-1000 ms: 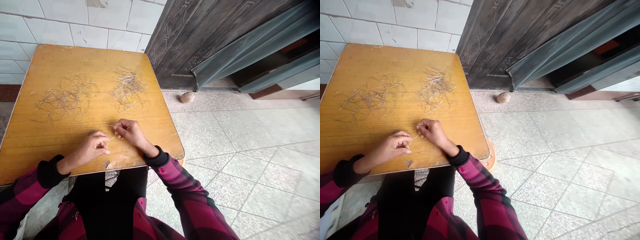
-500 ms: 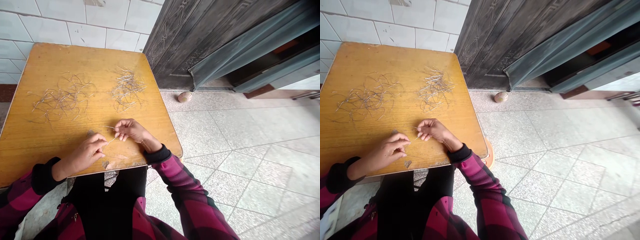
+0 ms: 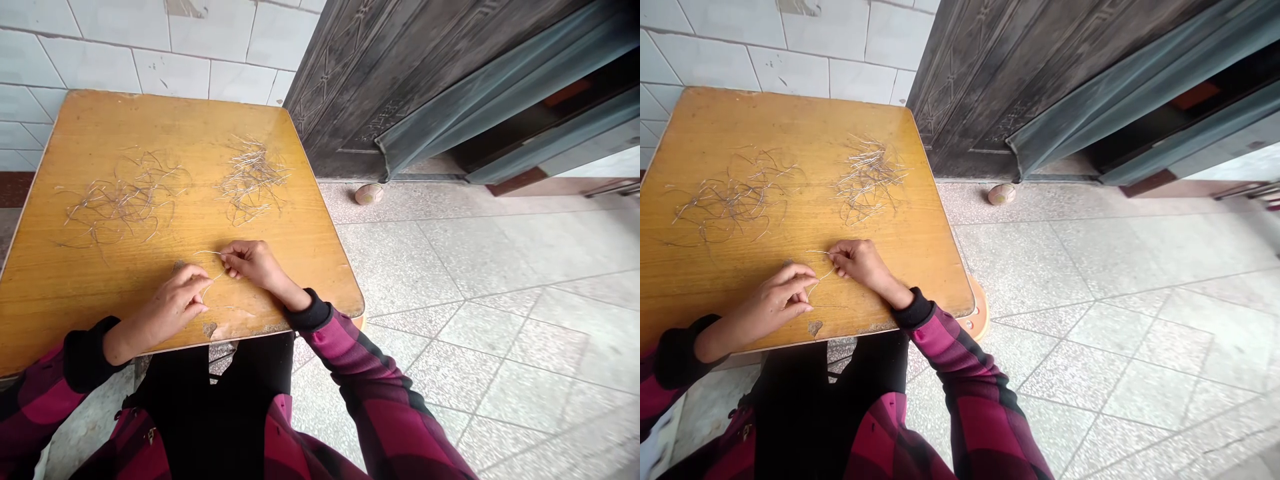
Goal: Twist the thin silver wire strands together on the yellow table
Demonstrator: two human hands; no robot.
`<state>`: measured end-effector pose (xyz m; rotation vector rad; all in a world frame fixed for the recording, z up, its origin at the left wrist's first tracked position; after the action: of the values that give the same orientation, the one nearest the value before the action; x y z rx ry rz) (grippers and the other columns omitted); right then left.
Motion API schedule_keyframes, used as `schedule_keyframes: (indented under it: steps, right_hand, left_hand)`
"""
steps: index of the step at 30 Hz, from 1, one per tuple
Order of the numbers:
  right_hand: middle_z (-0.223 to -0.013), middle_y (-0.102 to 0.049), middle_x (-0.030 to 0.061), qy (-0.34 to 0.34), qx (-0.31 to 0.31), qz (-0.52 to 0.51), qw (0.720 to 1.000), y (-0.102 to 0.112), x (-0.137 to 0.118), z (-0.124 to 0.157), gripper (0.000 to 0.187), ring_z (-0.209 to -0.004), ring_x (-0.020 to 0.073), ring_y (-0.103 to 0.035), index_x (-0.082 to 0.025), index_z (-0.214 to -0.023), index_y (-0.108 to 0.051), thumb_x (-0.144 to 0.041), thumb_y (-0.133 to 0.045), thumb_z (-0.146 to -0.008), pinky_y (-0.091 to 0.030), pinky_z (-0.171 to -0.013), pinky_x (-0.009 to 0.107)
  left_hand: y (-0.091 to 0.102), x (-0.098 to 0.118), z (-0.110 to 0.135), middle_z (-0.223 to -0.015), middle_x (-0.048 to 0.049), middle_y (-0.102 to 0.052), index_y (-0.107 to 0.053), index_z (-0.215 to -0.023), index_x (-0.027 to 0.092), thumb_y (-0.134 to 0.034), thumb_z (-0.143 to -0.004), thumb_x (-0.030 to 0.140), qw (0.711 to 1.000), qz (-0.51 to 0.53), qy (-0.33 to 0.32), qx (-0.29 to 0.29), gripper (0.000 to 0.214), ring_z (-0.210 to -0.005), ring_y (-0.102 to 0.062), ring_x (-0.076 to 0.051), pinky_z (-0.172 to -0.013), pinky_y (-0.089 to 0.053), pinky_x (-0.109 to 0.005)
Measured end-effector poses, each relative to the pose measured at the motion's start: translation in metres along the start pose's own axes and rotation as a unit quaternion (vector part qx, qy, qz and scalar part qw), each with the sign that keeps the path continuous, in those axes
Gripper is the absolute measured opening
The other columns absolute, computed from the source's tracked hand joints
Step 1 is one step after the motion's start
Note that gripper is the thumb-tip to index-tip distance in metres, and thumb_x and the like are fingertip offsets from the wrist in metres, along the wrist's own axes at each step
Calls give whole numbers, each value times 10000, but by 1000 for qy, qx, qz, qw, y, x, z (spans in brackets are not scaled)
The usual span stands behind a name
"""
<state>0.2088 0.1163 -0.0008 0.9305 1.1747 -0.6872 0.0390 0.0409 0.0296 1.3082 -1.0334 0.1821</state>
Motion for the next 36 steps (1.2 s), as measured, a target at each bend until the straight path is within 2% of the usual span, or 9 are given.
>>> schedule_keyframes:
  steps: [7,11,14,18,22,26,32,34,36]
  right_hand:
    - [-560,-586,-31,21,11,50,998,3,-3,-1,210,-459,54,-529,-124,-791,-662,-316,-595,-840,-434,-465,172]
    - [-551,-585,-37,44,26,99,994,5,-8,0,185,-438,51,-520,-126,-803,-681,-288,-601,-844,-425,-488,184]
    - [-582,-606,-26,50,46,100,993,9,-7,1,187,-477,69,-554,-127,-859,-684,-295,-605,-843,-441,-516,201]
    - [-624,-628,-5,61,85,105,989,19,-5,4,202,-533,80,-565,-127,-894,-678,-302,-585,-856,-450,-563,218]
    - [-650,-626,-3,80,104,101,986,28,-7,10,209,-558,85,-560,-129,-912,-682,-310,-591,-864,-451,-593,234]
    - [-764,-670,31,114,58,115,985,31,-13,26,226,-664,109,-605,-136,-928,-698,-341,-619,-875,-471,-649,247]
    - [-884,-705,55,169,-116,212,955,9,-23,63,181,-770,134,-643,-157,-1000,-692,-287,-646,-883,-481,-698,250]
    - [-873,-695,48,183,-133,260,939,-3,-26,70,139,-750,131,-634,-168,-993,-690,-244,-627,-896,-467,-674,242]
    - [-838,-675,43,189,-112,315,923,-13,-29,71,116,-719,130,-617,-176,-940,-697,-215,-590,-915,-447,-642,239]
  left_hand:
    - [0,2,0,-1071,-75,-574,-580,-1104,155,-477,-842,29,999,-37,-21,9,309,-787,-593,-135,-808,-534,-326]
    - [1,2,1,-1078,-70,-571,-568,-1111,166,-533,-862,89,999,-45,-10,-5,263,-754,-605,-124,-764,-550,-307]
    - [8,2,2,-1088,-83,-579,-568,-1094,160,-566,-888,176,997,-75,-20,24,207,-753,-620,-132,-754,-559,-312]
    - [13,4,3,-1177,-145,-609,-564,-1155,146,-567,-913,274,977,-175,-62,108,274,-1087,-600,-264,-949,-508,-438]
    - [-6,5,1,-1450,-282,-409,-461,-1320,36,-607,-883,382,956,-268,-82,81,576,-1370,-369,-385,-1101,-357,-551]
    - [-24,-2,2,-1473,-313,-357,-425,-1355,-22,-625,-866,406,948,-309,-64,36,680,-1411,-283,-398,-1141,-286,-560]
    - [-30,-12,3,-1482,-305,-340,-406,-1383,-22,-634,-855,425,949,-309,-61,23,729,-1426,-241,-389,-1154,-258,-562]
    - [-29,-13,3,-1481,-303,-343,-405,-1384,-16,-626,-859,428,950,-304,-65,21,722,-1424,-245,-393,-1148,-261,-572]
    - [-26,-13,3,-1472,-310,-358,-407,-1378,-16,-633,-853,432,953,-295,-74,20,726,-1419,-261,-397,-1141,-271,-574]
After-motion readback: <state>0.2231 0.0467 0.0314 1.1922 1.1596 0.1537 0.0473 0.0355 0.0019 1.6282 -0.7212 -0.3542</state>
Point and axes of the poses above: each hand's wrist, its own z-axis away from the middle knuckle, its own y-axis out of the back of the hand, x = y × z, the point moved 4 cm from there along -z, towards the middle knuckle
